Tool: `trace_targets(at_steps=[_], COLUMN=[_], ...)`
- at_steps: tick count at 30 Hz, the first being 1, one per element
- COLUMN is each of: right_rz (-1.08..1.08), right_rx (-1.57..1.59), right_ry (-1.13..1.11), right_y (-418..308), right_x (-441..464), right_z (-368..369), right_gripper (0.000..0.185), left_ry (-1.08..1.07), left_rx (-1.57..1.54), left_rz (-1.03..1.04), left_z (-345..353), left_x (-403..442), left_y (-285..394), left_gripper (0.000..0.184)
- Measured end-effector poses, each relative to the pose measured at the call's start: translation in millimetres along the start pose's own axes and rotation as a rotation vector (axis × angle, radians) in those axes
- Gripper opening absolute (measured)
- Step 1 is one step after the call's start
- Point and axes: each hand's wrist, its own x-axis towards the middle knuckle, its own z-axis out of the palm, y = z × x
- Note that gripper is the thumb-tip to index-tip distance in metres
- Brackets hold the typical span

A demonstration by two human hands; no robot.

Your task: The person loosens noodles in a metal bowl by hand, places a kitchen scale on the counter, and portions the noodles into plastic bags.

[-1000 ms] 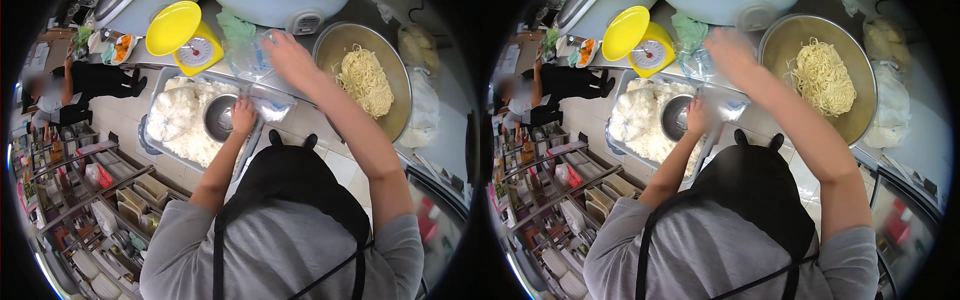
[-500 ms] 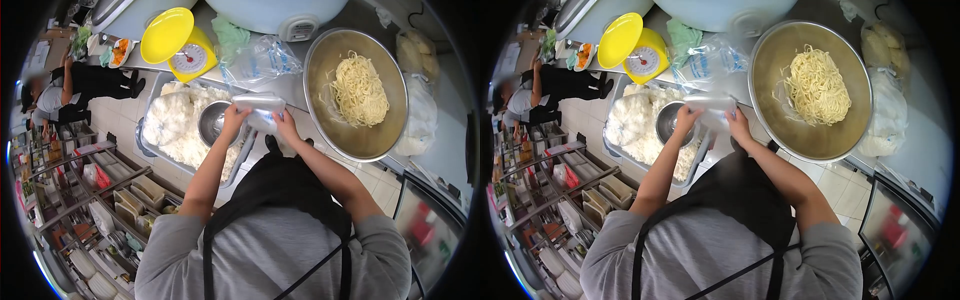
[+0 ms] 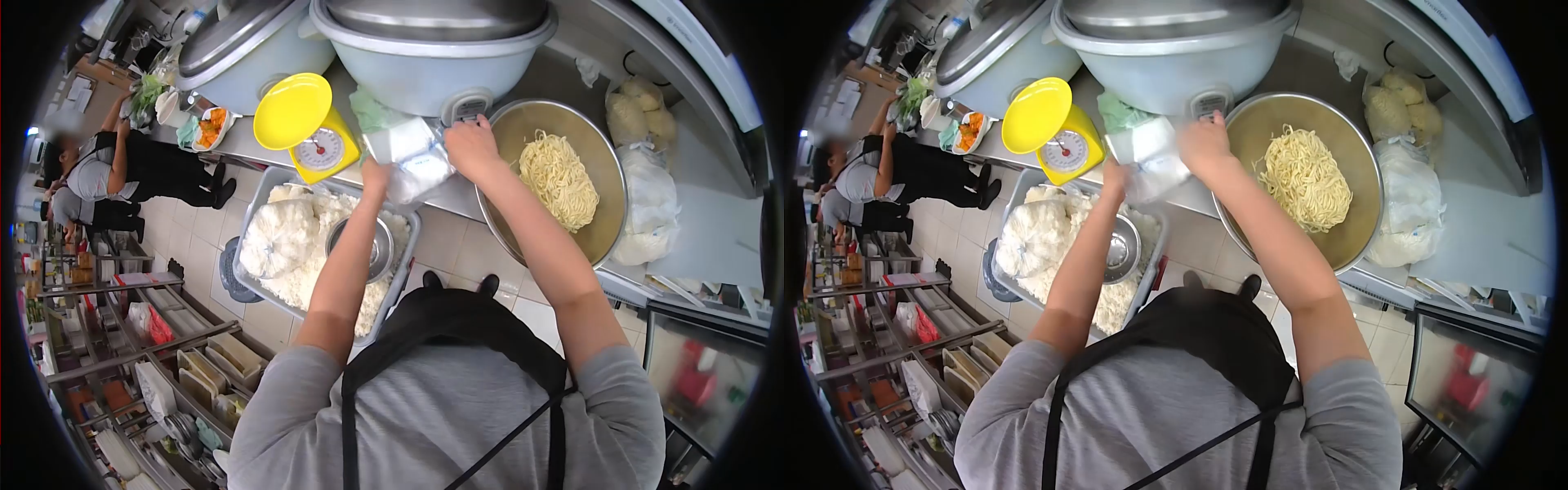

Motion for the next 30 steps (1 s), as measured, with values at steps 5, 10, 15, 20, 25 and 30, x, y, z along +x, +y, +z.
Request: trace_targets(at_steps=[5, 10, 15, 20, 25, 30], right_rz=[0.008, 0.023, 0.092, 0.089, 0.191, -0.126], right_rx=[0.034, 0.035, 0.219, 0.013, -0.028, 0.375], right_ry=[-0.046, -0.181, -0.51, -0.484, -0.293, -0.07], right_y=[4.9, -19.0, -26.3, -15.9, -23.2, -23.0], right_x=[-1.6, 20.1, 20.2, 32.9, 28.3, -44.3], right_z=[-8.8, 38.2, 44.4, 50.9, 55.1, -17.6], right_gripper=[0.012, 0.031, 0.028, 0.026, 0.027, 0.031], left_ry=[-0.147, -0.205, -0.435, -0.241, 0.108, 0.112], left_rx=[0.1, 0.103, 0.235, 0.648, 0.857, 0.929], left_rz=[-0.047, -0.033, 0.139, 0.274, 0.502, 0.533], left_z=[26.1, 28.0, 26.8, 7.5, -5.5, -4.2], left_x=[-21.0, -25.2, -25.1, -35.9, 12.0, 37.6], left_y=[16.1, 44.9, 51.7, 111.7, 114.9, 71.5], left_gripper=[0.042, 0.041, 0.038, 0.03, 0.017, 0.013])
